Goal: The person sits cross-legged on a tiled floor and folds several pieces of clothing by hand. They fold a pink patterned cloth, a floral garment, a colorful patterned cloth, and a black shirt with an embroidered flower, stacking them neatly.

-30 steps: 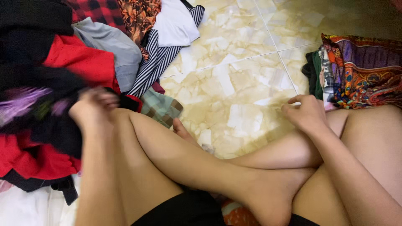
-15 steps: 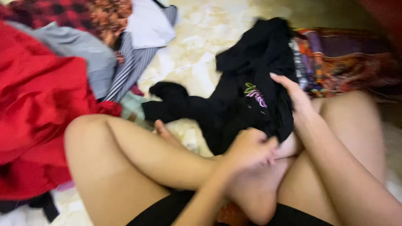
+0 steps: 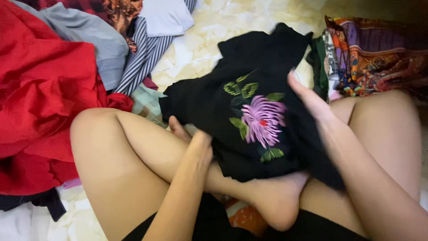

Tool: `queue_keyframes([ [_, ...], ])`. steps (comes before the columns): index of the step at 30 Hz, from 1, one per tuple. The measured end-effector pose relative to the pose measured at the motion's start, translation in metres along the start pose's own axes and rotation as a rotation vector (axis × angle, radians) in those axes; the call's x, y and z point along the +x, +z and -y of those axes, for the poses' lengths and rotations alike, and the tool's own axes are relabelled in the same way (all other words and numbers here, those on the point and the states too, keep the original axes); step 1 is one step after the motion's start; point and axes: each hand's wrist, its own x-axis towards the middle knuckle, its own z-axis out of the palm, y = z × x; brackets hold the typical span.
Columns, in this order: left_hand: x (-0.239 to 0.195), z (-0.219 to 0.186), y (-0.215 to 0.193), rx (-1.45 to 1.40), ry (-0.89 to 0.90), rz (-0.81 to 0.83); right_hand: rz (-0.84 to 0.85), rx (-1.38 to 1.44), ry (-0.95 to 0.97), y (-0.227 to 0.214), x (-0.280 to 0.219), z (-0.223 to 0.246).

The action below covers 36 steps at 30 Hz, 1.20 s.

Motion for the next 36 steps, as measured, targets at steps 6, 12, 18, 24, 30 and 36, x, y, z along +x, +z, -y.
queue_keyframes([
  [6,-0.062,-0.056,-0.006,0.401,0.03,0.71,0.099,0.049,-0.01,-0.032,0.045,-0.005],
  [12,-0.027,-0.142,-0.041,0.726,0.561,0.48,0.11,-0.263,-0.061,-0.022,0.024,-0.02],
  [18,-0.048,-0.167,-0.053,0.391,0.784,0.45,0.169,0.209,-0.143,-0.062,0.071,0.002],
  [24,-0.119,-0.121,-0.035,0.466,1.033,1.151,0.297,0.502,-0.193,-0.073,0.094,-0.002],
  [30,-0.134,-0.088,0.0,0.576,0.915,1.143,0.383,0.481,-0.231,-0.044,0.036,0.011],
  [36,-0.094,-0.063,0.024,0.091,0.17,0.957,0.38,-0.166,-0.214,-0.056,0.062,-0.01],
])
